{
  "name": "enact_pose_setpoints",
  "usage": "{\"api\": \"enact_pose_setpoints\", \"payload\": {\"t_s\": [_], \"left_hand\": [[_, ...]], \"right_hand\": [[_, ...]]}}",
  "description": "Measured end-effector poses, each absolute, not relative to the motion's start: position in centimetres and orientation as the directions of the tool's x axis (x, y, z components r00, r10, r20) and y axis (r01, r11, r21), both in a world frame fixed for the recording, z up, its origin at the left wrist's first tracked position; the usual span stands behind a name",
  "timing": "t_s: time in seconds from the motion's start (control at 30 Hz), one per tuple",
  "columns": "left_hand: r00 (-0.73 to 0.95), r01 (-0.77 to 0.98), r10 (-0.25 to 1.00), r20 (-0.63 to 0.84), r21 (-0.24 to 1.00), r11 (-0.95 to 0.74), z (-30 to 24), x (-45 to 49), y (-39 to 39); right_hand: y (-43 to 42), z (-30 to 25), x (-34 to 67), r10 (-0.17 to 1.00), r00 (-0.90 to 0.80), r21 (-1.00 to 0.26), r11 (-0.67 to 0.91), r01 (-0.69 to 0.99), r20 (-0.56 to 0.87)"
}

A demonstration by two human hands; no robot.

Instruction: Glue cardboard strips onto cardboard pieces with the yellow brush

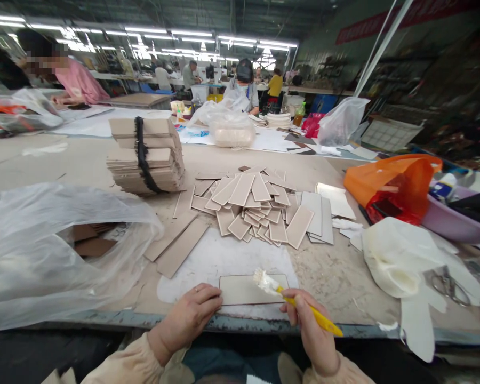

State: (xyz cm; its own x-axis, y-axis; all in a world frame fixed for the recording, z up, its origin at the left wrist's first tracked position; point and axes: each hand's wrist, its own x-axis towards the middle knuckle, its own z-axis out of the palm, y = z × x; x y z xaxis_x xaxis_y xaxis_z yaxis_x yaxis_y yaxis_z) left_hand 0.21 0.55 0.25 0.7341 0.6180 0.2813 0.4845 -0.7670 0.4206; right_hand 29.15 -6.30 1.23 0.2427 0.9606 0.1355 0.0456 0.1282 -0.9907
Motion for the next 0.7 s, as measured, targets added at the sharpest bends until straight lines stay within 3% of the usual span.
{"api": "enact_pose_setpoints", "payload": {"t_s": [0.3,0.7], "left_hand": [[0.726,0.452,0.603,0.330,0.431,-0.781,0.8,0.6,0.6],[0.725,0.451,0.591,0.353,0.405,-0.795,1.3,0.8,0.8]], "right_hand": [[-3.7,3.5,24.2,0.993,0.020,-0.992,-0.121,0.032,-0.120],[-2.4,2.8,23.9,0.979,0.082,-0.970,-0.196,0.146,-0.186]]}}
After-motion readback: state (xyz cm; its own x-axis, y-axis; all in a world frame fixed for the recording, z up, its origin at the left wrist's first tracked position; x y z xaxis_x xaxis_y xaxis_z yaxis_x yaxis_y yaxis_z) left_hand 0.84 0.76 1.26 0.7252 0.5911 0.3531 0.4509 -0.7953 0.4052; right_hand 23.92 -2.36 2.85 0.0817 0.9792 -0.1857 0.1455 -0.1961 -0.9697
